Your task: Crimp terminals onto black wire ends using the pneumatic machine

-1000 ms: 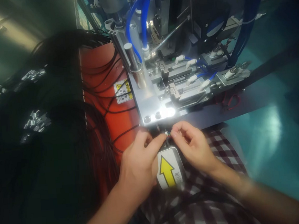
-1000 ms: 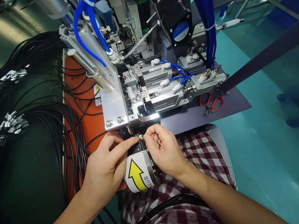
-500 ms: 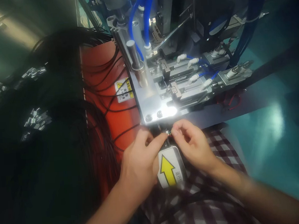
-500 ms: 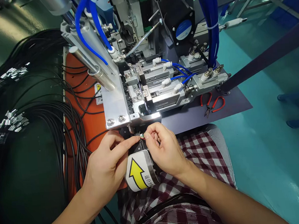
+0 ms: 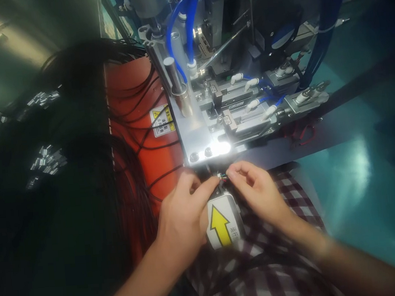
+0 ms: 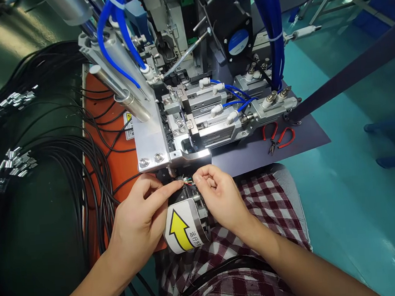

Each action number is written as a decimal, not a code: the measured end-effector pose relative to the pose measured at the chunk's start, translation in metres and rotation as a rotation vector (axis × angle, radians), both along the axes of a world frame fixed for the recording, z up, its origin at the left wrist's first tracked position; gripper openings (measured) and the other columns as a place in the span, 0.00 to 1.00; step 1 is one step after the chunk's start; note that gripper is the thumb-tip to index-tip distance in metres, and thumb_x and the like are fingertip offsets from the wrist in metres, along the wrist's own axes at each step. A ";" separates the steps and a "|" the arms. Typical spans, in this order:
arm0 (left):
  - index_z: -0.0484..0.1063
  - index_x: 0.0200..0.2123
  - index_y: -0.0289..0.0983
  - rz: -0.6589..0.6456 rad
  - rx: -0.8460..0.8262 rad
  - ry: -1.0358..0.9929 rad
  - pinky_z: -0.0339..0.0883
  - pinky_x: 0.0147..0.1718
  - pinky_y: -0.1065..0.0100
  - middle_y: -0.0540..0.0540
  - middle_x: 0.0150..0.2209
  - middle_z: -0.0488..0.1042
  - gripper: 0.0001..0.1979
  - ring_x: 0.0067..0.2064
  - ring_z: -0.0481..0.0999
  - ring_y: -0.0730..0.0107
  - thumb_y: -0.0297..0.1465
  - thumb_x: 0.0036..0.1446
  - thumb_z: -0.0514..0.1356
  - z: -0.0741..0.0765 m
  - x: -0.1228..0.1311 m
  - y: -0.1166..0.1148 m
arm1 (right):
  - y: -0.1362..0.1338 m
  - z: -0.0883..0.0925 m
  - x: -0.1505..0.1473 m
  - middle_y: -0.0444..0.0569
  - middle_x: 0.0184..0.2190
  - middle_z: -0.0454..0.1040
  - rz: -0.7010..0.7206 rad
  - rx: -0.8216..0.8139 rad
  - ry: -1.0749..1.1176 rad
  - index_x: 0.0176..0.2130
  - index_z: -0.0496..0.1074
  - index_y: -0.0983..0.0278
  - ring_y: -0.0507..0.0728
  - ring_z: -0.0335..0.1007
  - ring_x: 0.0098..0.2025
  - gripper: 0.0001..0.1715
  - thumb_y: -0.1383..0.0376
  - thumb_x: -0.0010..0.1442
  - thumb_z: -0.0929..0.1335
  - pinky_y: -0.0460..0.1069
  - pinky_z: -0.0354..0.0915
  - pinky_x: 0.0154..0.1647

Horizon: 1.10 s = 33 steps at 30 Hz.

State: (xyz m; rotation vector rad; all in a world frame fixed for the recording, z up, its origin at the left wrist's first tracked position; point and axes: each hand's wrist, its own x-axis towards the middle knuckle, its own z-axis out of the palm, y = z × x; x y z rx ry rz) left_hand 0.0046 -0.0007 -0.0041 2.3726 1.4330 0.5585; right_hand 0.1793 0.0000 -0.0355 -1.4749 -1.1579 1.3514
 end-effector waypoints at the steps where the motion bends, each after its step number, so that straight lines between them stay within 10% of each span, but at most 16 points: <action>1: 0.75 0.48 0.37 -0.002 -0.004 0.000 0.66 0.26 0.73 0.47 0.33 0.64 0.17 0.30 0.68 0.73 0.25 0.60 0.52 0.000 0.000 0.000 | 0.000 0.000 0.001 0.45 0.27 0.70 0.004 -0.011 0.023 0.33 0.69 0.64 0.52 0.65 0.28 0.09 0.61 0.61 0.65 0.46 0.63 0.27; 33: 0.76 0.46 0.37 0.012 0.010 -0.024 0.68 0.27 0.74 0.47 0.32 0.65 0.17 0.30 0.69 0.73 0.23 0.60 0.51 0.003 0.001 0.001 | -0.001 -0.001 -0.003 0.44 0.28 0.66 0.049 0.175 -0.072 0.33 0.65 0.62 0.52 0.64 0.29 0.05 0.66 0.63 0.64 0.47 0.64 0.30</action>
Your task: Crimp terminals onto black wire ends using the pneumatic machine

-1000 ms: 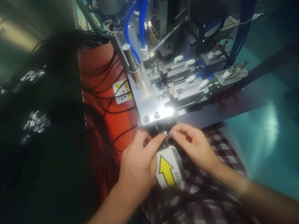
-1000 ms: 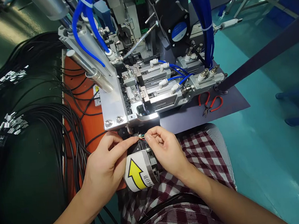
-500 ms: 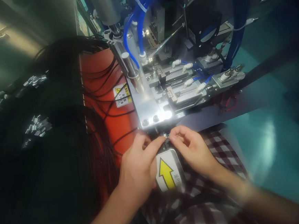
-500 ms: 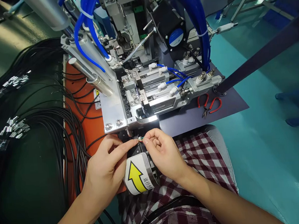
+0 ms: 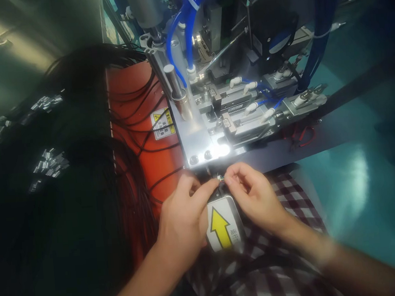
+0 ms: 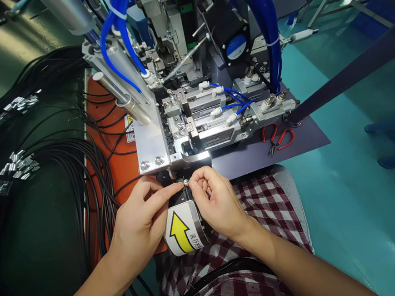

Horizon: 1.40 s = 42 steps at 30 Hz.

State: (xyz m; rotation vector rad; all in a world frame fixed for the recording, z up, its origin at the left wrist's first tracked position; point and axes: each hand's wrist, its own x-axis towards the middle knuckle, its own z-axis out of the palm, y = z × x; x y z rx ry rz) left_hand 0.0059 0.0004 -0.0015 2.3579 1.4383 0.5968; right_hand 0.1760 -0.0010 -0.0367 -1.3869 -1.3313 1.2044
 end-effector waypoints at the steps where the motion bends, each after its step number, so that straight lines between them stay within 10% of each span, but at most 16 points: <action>1: 0.76 0.46 0.37 -0.001 0.004 -0.002 0.68 0.27 0.73 0.47 0.32 0.65 0.17 0.30 0.69 0.73 0.23 0.60 0.51 0.000 0.000 0.000 | 0.000 0.000 0.000 0.44 0.28 0.67 0.006 0.007 -0.006 0.33 0.65 0.62 0.52 0.64 0.29 0.05 0.66 0.63 0.63 0.47 0.63 0.31; 22: 0.76 0.48 0.37 -0.017 -0.014 0.031 0.67 0.24 0.74 0.47 0.33 0.64 0.17 0.28 0.69 0.74 0.25 0.60 0.52 -0.002 -0.002 0.000 | 0.011 0.017 0.013 0.47 0.28 0.68 0.176 0.333 -0.524 0.32 0.64 0.63 0.53 0.64 0.27 0.06 0.71 0.62 0.61 0.49 0.61 0.29; 33: 0.76 0.47 0.38 -0.014 0.008 0.047 0.66 0.23 0.75 0.47 0.32 0.65 0.18 0.27 0.68 0.75 0.24 0.60 0.50 0.001 -0.001 0.000 | 0.008 0.014 0.011 0.46 0.27 0.68 0.126 0.194 -0.404 0.32 0.65 0.63 0.53 0.64 0.28 0.06 0.68 0.62 0.62 0.49 0.60 0.29; 42: 0.76 0.47 0.36 -0.005 0.000 0.040 0.66 0.23 0.73 0.46 0.33 0.65 0.17 0.28 0.69 0.73 0.23 0.58 0.52 -0.001 0.000 0.000 | 0.006 0.011 0.012 0.46 0.28 0.70 0.045 -0.218 0.045 0.33 0.69 0.64 0.53 0.65 0.30 0.09 0.61 0.61 0.65 0.46 0.62 0.28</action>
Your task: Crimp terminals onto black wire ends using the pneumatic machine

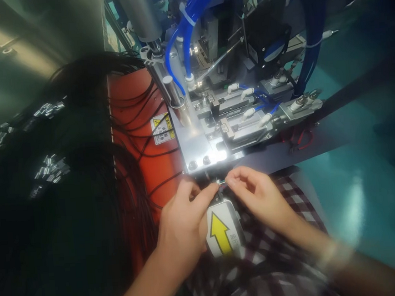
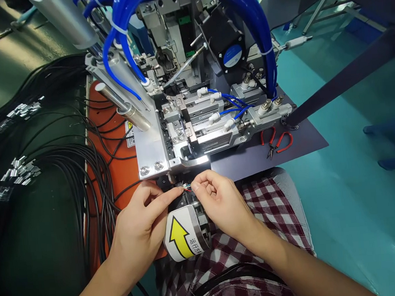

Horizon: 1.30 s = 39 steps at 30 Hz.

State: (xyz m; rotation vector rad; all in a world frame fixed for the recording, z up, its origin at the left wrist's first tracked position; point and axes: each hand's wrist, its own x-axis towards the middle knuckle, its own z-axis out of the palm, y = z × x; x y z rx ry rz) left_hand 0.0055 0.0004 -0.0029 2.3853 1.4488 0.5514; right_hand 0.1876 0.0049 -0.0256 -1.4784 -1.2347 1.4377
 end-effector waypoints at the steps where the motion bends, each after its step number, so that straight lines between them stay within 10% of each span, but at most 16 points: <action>1: 0.76 0.47 0.36 0.000 -0.001 -0.005 0.67 0.24 0.73 0.46 0.32 0.65 0.17 0.28 0.69 0.73 0.23 0.58 0.52 0.000 0.000 0.000 | 0.000 0.002 -0.001 0.45 0.27 0.69 -0.007 -0.001 -0.005 0.32 0.69 0.65 0.52 0.64 0.29 0.10 0.60 0.61 0.66 0.46 0.62 0.27; 16: 0.77 0.46 0.34 -0.009 0.007 -0.032 0.68 0.24 0.71 0.45 0.32 0.66 0.19 0.29 0.70 0.70 0.19 0.56 0.52 0.000 0.000 0.000 | 0.005 0.017 -0.008 0.35 0.16 0.54 -0.088 -0.253 0.166 0.26 0.68 0.67 0.45 0.47 0.19 0.12 0.60 0.53 0.69 0.43 0.48 0.18; 39: 0.77 0.45 0.38 0.018 0.062 0.001 0.66 0.21 0.75 0.46 0.30 0.67 0.21 0.26 0.72 0.73 0.19 0.55 0.50 -0.006 0.001 -0.002 | -0.002 0.014 -0.014 0.36 0.17 0.57 -0.121 -0.317 0.255 0.26 0.67 0.66 0.46 0.49 0.20 0.20 0.52 0.49 0.72 0.43 0.48 0.20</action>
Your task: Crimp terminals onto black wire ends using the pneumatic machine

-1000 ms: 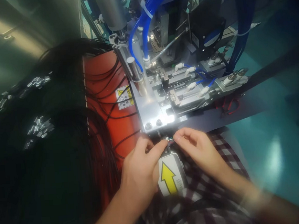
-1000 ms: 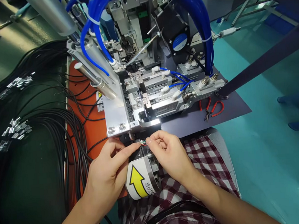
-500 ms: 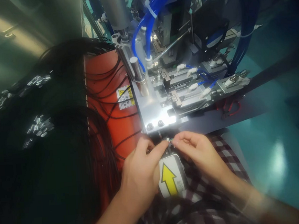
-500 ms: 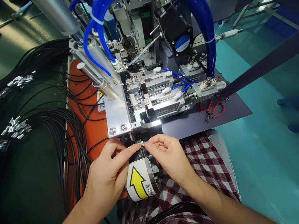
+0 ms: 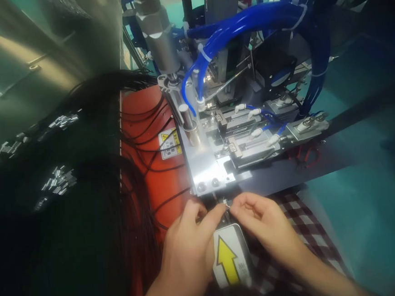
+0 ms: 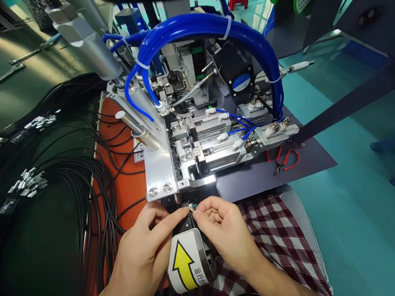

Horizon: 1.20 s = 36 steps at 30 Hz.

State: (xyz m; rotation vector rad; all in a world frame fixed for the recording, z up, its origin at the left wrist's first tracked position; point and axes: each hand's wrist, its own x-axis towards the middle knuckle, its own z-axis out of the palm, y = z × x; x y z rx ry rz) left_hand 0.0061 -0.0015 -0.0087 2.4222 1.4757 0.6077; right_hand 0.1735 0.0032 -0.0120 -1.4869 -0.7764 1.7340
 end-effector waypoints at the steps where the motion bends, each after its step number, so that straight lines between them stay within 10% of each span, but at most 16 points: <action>1: 0.77 0.45 0.39 0.019 0.021 -0.005 0.66 0.21 0.75 0.46 0.30 0.67 0.22 0.26 0.71 0.73 0.19 0.55 0.50 -0.002 0.000 -0.001 | 0.001 0.000 0.000 0.36 0.17 0.57 0.006 0.000 0.001 0.27 0.67 0.66 0.46 0.49 0.20 0.20 0.52 0.49 0.72 0.43 0.49 0.21; 16: 0.76 0.47 0.43 0.060 0.044 -0.074 0.67 0.23 0.75 0.47 0.33 0.67 0.19 0.28 0.71 0.72 0.24 0.60 0.50 -0.017 -0.003 -0.006 | 0.003 -0.008 0.008 0.40 0.22 0.61 0.130 0.215 -0.223 0.28 0.68 0.65 0.49 0.55 0.24 0.09 0.63 0.57 0.68 0.45 0.55 0.25; 36: 0.77 0.46 0.37 -0.036 0.003 -0.008 0.69 0.24 0.74 0.45 0.32 0.67 0.20 0.28 0.72 0.73 0.19 0.56 0.51 0.004 -0.003 0.003 | 0.005 -0.003 0.007 0.36 0.16 0.59 0.041 0.012 0.035 0.27 0.68 0.65 0.46 0.52 0.19 0.13 0.59 0.51 0.71 0.43 0.51 0.20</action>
